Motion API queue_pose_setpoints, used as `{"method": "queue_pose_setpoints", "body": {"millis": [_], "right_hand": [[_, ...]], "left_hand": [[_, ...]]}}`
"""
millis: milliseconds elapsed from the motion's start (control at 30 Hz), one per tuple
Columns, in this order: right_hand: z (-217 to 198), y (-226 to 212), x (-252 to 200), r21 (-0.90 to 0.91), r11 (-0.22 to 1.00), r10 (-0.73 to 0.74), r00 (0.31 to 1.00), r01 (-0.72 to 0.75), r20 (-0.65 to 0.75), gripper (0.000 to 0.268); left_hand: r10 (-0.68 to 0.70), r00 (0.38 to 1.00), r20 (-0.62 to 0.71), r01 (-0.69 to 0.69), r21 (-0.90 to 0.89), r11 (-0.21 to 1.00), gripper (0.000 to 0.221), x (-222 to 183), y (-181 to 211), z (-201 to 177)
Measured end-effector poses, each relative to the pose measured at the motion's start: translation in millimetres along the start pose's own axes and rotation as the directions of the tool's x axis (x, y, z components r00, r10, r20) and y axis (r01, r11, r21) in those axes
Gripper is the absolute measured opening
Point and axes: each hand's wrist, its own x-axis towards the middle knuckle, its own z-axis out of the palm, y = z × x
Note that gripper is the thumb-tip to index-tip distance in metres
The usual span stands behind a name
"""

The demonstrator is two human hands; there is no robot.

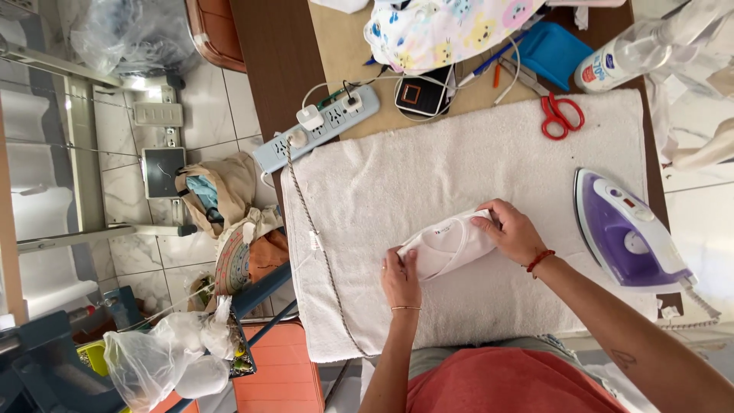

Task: Ironing and folding baby onesies and bibs on a towel-covered workspace

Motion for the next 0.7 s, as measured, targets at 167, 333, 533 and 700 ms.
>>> {"method": "queue_pose_setpoints", "body": {"millis": [167, 333, 533, 700], "right_hand": [[6.3, -8.1, 12.0, 0.097, 0.959, 0.269, 0.963, -0.267, -0.005, 0.028], [21.3, -1.5, 7.2, -0.333, 0.943, -0.164, 0.902, 0.024, -0.399, 0.036], [-10.6, -22.4, 4.0, -0.231, 0.918, 0.327, 0.945, -0.322, -0.016, 0.043], [-42.4, -38.4, -5.9, 0.409, 0.778, 0.379, 0.875, -0.477, 0.301, 0.039]], "left_hand": [[-0.365, 0.926, 0.093, 0.355, 0.111, 0.928, 0.029, 10.4, 28.0, -6.4], [-0.179, 0.981, -0.069, 0.191, 0.249, 0.950, 0.024, 7.1, 35.6, -10.5], [-0.294, 0.951, 0.100, 0.251, 0.306, 0.918, 0.032, 13.3, 2.1, -10.9], [-0.306, 0.865, 0.397, 0.410, -0.208, 0.888, 0.026, 26.7, 13.0, -29.2]]}}
